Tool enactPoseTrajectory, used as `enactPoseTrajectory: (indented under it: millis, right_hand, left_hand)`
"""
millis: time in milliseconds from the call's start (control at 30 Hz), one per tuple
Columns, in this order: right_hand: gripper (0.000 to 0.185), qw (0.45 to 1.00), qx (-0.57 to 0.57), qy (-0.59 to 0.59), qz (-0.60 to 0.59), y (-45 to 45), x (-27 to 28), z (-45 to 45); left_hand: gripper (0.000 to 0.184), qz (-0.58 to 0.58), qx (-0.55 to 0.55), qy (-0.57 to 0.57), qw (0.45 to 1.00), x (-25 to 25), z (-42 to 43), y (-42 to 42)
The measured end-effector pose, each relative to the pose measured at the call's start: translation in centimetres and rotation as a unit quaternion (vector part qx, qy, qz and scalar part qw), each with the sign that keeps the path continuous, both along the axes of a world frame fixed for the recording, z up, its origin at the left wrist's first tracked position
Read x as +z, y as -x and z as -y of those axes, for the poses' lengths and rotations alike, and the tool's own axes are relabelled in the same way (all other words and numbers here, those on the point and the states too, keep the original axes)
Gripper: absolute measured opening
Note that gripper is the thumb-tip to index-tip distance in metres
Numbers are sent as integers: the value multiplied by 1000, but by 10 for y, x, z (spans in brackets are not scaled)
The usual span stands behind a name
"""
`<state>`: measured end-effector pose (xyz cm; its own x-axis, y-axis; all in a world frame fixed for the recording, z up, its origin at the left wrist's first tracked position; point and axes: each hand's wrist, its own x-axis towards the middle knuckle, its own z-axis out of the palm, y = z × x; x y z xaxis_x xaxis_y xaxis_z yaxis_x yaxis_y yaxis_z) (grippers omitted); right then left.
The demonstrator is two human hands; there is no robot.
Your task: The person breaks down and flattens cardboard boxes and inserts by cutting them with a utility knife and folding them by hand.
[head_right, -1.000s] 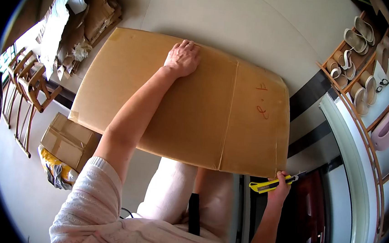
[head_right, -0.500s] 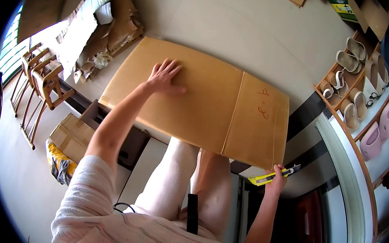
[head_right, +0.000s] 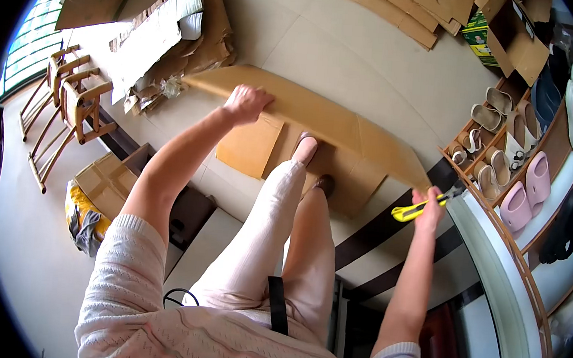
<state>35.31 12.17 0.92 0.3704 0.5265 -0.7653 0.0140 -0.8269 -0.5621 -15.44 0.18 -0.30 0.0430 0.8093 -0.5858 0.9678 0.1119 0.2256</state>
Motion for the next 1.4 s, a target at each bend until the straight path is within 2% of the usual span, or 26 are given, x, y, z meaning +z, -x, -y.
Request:
enactPoseTrajectory:
  millis: [33,100,133,167,233,300,367,433,467,500,567,833,900,967,1033,1167,1233,1300,1400]
  right_hand:
    - [23,999,24,13,20,14,7,-22]
    - [27,975,165,37,142,37,19,-54]
    - [32,923,291,27,249,49,23,-67]
    - [36,844,407,18,349,61,27,-79]
    - [46,669,585,-126,441,95,43,-86]
    - [55,681,630,-221,302,127,41,-91]
    - [63,622,708,-198,271,171,45,-81]
    - [70,533,769,-139,325,196,31,-74]
    - [66,525,784,-68,324,207,29,-83]
    - [54,510,800,-60,308,207,23,-92]
    - [41,479,818,-21,319,213,27,-94]
    - [32,447,829,9,336,205,2,-72]
    - [32,449,829,18,332,204,3,-73]
    - [24,455,815,32,359,209,7,-70]
    - [25,444,831,59,330,210,13,-68]
    - [18,433,851,50,293,193,17,-12]
    - [21,446,847,41,287,174,-4,26]
    - [20,476,836,46,270,170,0,46]
    - [16,465,840,-7,280,170,12,69]
  left_hand:
    - [32,-11,-3,8,1000,0,-18,2]
    - [29,-16,20,25,999,-2,-48,5]
    - [28,-21,32,30,999,1,-60,6]
    - [27,-27,44,35,998,4,-70,7]
    - [26,-58,44,58,996,-2,-83,9]
    - [26,-68,50,42,996,4,-89,5]
    - [27,-73,50,48,995,6,-88,3]
    - [27,-79,44,45,995,5,-87,4]
    - [25,-74,45,26,996,5,-85,4]
    - [24,-79,49,20,995,5,-82,3]
    - [23,-86,55,5,995,2,-80,1]
    - [21,-74,40,-31,996,7,-54,-6]
    - [26,-75,25,10,997,8,-57,-6]
    - [29,-70,9,25,997,9,-67,-3]
    - [35,-59,6,69,996,13,-65,-4]
    - [28,-28,-30,79,996,2,-7,-17]
    - [27,-45,-57,74,995,-13,31,-26]
    - [24,8,-26,65,998,-16,54,-30]
    - [24,-18,-12,58,998,-8,73,-33]
